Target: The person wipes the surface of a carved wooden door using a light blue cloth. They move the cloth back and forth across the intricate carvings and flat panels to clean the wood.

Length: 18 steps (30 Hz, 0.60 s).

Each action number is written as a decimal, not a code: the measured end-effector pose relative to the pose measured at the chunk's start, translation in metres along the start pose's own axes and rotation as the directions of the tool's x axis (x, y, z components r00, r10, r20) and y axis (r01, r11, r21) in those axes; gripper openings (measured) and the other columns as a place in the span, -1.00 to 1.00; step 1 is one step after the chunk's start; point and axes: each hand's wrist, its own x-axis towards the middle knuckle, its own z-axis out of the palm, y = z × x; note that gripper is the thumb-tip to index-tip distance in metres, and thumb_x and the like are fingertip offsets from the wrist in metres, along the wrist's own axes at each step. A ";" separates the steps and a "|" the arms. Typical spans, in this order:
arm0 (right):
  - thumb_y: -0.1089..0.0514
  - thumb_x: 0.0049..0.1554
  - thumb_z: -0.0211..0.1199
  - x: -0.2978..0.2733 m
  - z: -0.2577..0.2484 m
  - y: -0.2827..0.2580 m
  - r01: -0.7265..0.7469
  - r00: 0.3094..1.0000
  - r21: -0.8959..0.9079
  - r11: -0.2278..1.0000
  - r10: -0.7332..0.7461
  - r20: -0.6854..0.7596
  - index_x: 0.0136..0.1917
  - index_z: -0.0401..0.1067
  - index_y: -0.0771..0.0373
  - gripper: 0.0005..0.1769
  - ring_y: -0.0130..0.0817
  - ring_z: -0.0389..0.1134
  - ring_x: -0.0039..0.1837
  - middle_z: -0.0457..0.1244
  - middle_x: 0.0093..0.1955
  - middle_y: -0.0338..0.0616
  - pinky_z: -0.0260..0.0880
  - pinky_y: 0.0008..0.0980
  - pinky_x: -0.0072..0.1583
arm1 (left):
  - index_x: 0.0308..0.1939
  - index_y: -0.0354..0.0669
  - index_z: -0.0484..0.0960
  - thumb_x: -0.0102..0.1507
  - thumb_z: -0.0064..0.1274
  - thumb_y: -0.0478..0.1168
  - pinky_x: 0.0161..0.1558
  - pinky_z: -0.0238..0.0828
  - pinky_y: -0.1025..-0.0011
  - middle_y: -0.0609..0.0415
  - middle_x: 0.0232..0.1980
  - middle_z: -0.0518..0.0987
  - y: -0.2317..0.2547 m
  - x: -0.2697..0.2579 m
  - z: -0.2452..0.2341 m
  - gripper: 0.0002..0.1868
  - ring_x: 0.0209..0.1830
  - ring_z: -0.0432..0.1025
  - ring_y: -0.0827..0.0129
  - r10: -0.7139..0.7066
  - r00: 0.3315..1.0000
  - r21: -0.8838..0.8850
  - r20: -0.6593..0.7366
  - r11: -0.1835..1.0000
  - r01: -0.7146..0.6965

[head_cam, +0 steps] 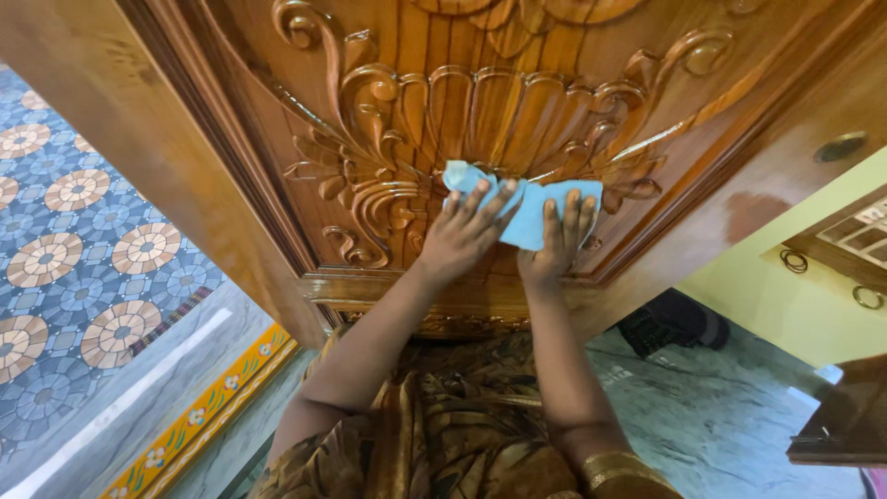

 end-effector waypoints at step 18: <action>-0.18 0.37 0.00 -0.044 -0.046 0.074 0.038 0.991 -0.007 0.999 -0.037 0.126 0.58 0.20 0.12 -0.38 -0.12 -0.13 0.72 -0.03 0.68 -0.08 -0.23 0.09 0.64 | 0.40 0.06 0.55 0.35 -0.07 -0.20 0.50 0.03 -0.01 0.17 0.68 0.09 0.086 -0.011 0.050 -0.50 0.70 -0.08 0.16 -0.043 0.974 -0.336 0.222 0.934 0.118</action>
